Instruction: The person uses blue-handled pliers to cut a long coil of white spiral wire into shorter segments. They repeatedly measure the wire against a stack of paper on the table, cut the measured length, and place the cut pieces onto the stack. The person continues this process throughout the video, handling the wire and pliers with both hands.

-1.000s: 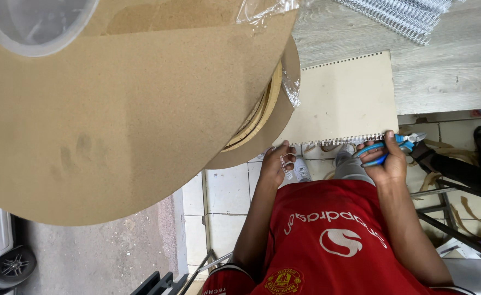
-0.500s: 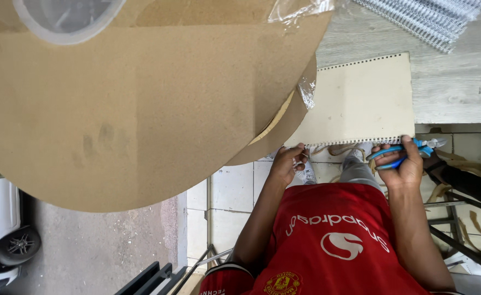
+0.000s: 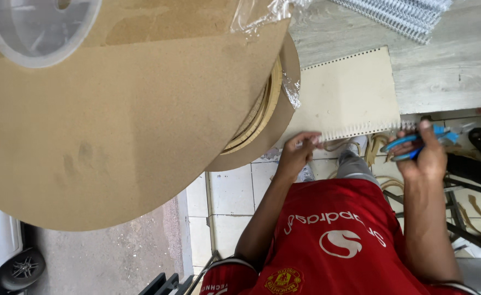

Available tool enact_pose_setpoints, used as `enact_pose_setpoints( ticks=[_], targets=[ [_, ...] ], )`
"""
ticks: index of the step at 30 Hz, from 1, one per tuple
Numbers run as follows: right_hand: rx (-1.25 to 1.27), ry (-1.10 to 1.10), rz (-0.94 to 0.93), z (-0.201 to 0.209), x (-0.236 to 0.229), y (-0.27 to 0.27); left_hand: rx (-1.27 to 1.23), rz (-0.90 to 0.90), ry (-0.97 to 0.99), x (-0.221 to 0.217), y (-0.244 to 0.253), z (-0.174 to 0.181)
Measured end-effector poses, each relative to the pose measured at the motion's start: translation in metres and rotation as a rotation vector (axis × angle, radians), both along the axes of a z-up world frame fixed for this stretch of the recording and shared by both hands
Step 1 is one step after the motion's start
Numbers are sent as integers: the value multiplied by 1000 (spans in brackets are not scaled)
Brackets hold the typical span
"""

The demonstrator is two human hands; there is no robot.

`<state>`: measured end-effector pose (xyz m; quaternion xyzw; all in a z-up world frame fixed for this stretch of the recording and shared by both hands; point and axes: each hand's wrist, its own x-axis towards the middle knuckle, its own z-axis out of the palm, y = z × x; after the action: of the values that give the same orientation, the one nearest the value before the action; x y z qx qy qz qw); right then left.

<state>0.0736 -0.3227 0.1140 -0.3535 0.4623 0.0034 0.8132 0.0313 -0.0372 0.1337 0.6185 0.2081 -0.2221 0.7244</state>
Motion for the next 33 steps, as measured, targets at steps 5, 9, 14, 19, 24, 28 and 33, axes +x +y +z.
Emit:
enact_pose_setpoints(
  ticks=[5, 9, 14, 19, 24, 28, 33],
  targets=[
    [-160, -60, 137, 80, 12, 16, 50, 177, -113, 38, -15, 47],
    [-385, 133, 560, 87, -26, 47, 159, -229, -103, 18, -33, 15],
    [-457, -307, 933, 5, -63, 84, -4, -470, 43, -2, -51, -53],
    [-433, -145, 504, -15, -41, 67, -58, -656, -6, -12, 5, -33],
    [-315, -12, 40, -16, -14, 46, -4, -847, 192, -25, 75, -53],
    [-269, -42, -8, -12, -12, 52, 98, -678, 168, -39, 110, -55],
    [-283, -47, 51, -30, -14, 56, 212, -609, 195, -39, 123, -38]
  ],
)
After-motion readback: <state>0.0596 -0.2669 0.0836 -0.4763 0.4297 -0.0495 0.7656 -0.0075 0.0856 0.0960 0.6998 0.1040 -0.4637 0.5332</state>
